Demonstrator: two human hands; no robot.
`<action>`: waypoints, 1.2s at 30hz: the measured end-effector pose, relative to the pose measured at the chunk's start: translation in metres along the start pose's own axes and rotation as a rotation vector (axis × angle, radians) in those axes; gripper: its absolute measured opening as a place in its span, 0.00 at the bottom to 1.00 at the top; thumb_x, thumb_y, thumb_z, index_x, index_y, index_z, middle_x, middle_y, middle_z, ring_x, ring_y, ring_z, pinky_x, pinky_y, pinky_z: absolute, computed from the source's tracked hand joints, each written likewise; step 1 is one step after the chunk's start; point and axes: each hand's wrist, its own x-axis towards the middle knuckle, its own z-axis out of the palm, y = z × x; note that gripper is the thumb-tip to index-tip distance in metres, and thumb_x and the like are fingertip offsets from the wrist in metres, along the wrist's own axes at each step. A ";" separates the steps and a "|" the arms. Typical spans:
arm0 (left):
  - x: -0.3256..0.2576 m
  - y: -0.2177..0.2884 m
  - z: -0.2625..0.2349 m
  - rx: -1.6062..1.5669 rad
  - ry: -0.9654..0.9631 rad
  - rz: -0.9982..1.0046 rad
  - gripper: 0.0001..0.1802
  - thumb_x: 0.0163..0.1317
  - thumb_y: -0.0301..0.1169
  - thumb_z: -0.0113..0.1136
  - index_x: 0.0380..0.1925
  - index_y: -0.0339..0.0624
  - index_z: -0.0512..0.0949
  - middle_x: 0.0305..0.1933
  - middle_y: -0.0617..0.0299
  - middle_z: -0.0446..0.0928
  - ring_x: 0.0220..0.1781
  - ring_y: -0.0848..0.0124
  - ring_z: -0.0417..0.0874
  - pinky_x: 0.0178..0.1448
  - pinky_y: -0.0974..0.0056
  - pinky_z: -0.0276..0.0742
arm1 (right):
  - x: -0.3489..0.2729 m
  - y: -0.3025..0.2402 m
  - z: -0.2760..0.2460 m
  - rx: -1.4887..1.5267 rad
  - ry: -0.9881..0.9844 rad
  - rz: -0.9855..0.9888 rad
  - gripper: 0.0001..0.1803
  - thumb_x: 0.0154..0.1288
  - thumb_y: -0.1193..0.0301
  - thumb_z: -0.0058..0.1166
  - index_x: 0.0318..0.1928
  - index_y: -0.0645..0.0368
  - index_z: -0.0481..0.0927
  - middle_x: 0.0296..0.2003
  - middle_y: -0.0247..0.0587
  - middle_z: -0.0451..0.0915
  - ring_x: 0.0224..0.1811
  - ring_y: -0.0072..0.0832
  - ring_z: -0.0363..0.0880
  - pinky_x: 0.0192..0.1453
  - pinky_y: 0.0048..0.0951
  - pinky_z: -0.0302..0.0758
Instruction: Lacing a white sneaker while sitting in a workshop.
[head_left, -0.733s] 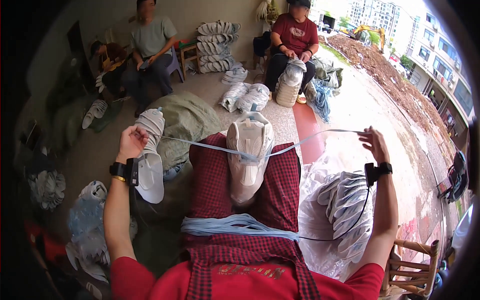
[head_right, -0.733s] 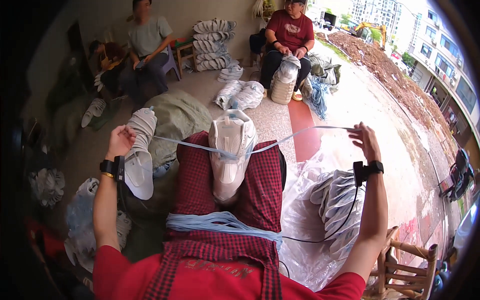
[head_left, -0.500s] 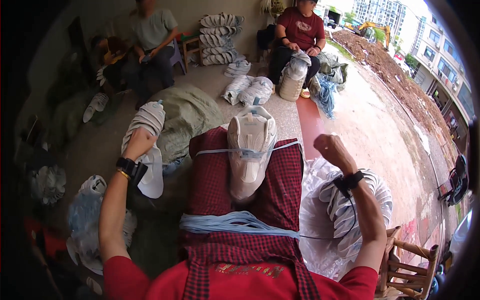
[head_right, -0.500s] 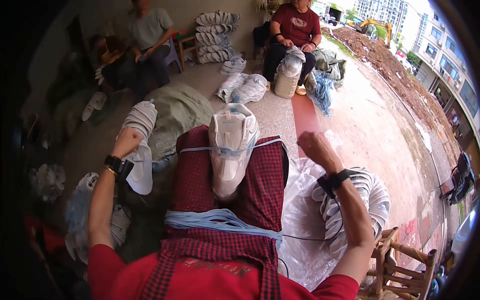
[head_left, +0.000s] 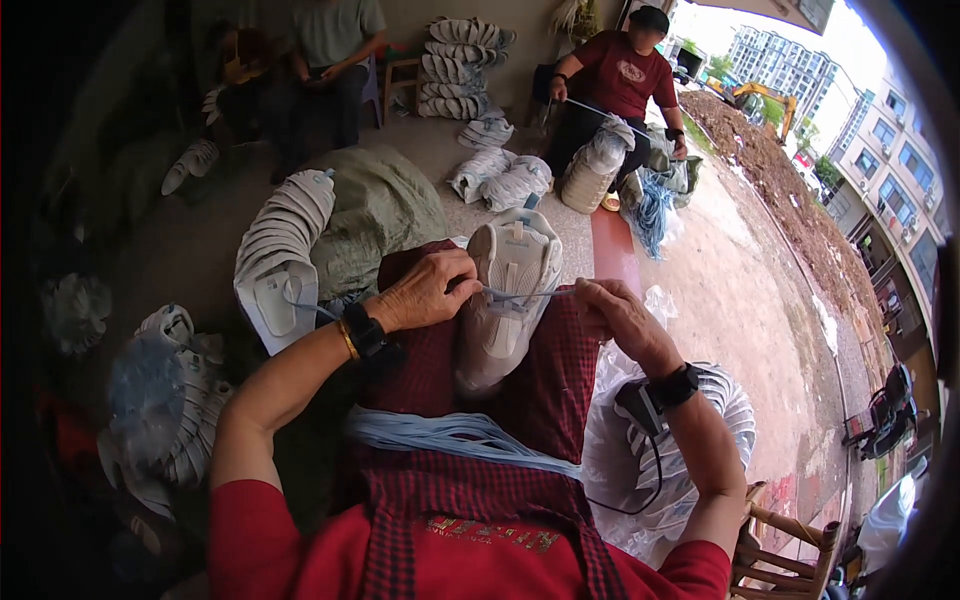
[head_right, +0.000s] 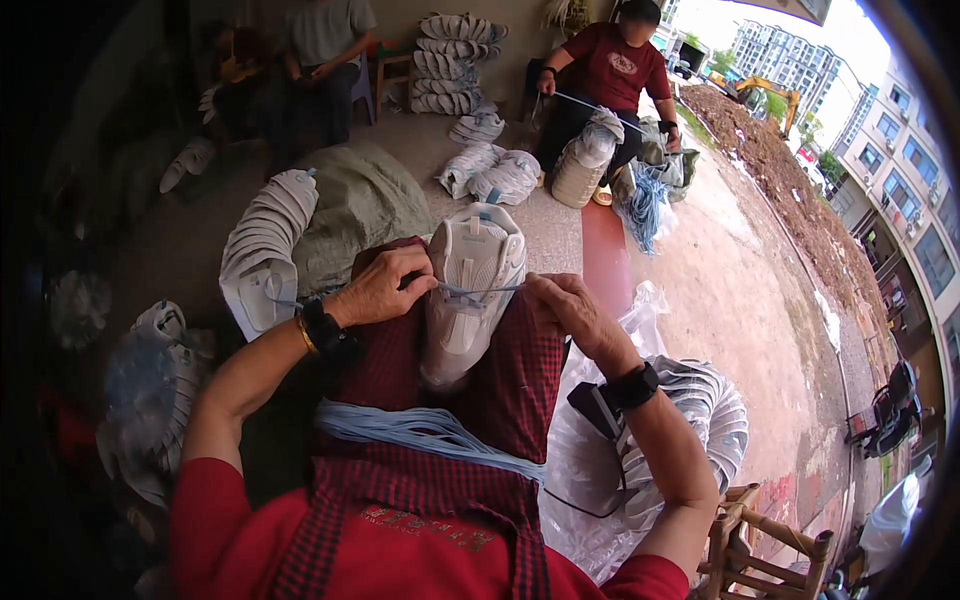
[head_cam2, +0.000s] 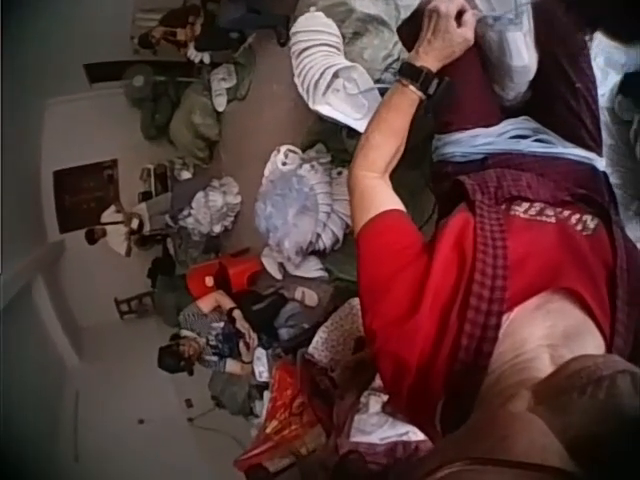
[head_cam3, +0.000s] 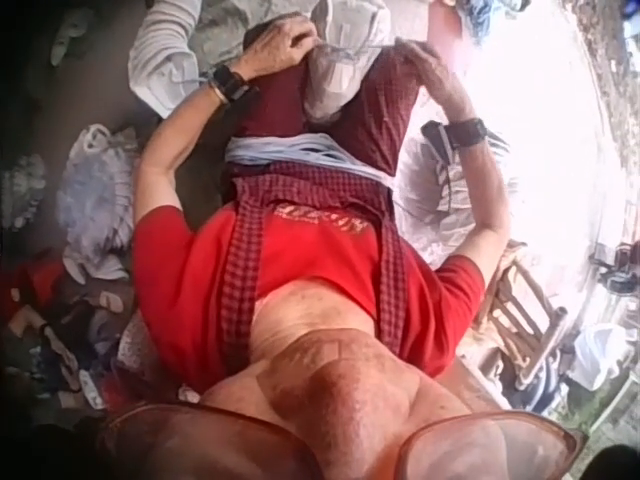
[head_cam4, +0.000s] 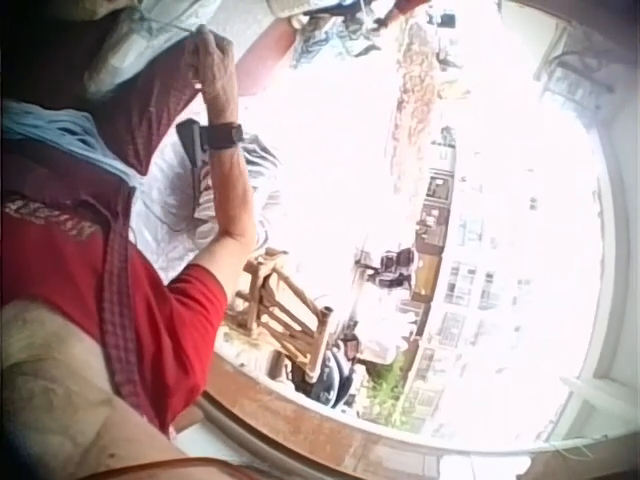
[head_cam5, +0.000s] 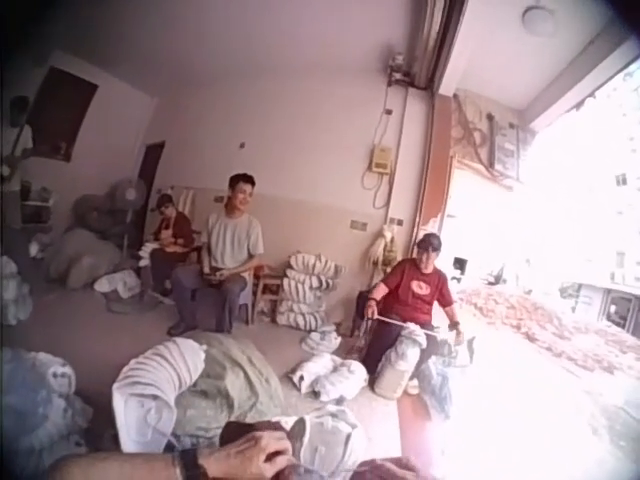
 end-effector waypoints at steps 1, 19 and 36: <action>-0.002 -0.003 -0.001 -0.063 0.000 -0.049 0.07 0.60 0.27 0.63 0.29 0.35 0.76 0.30 0.51 0.77 0.37 0.52 0.79 0.45 0.55 0.73 | 0.001 -0.003 -0.011 -0.078 0.101 -0.012 0.24 0.77 0.57 0.46 0.31 0.66 0.74 0.19 0.34 0.72 0.23 0.27 0.74 0.30 0.34 0.72; 0.000 -0.012 -0.003 0.017 -0.082 -0.014 0.09 0.61 0.32 0.63 0.31 0.37 0.78 0.29 0.51 0.80 0.33 0.52 0.82 0.39 0.55 0.75 | 0.026 0.033 0.022 -0.751 0.223 -0.543 0.10 0.68 0.67 0.52 0.34 0.62 0.74 0.23 0.54 0.74 0.28 0.54 0.76 0.34 0.48 0.71; -0.069 -0.043 -0.167 0.796 0.010 0.148 0.05 0.62 0.26 0.59 0.38 0.46 0.76 0.31 0.55 0.71 0.32 0.54 0.80 0.33 0.53 0.77 | -0.089 0.050 -0.102 -1.324 0.390 -0.515 0.08 0.62 0.76 0.52 0.42 0.58 0.73 0.32 0.43 0.78 0.35 0.45 0.81 0.35 0.43 0.76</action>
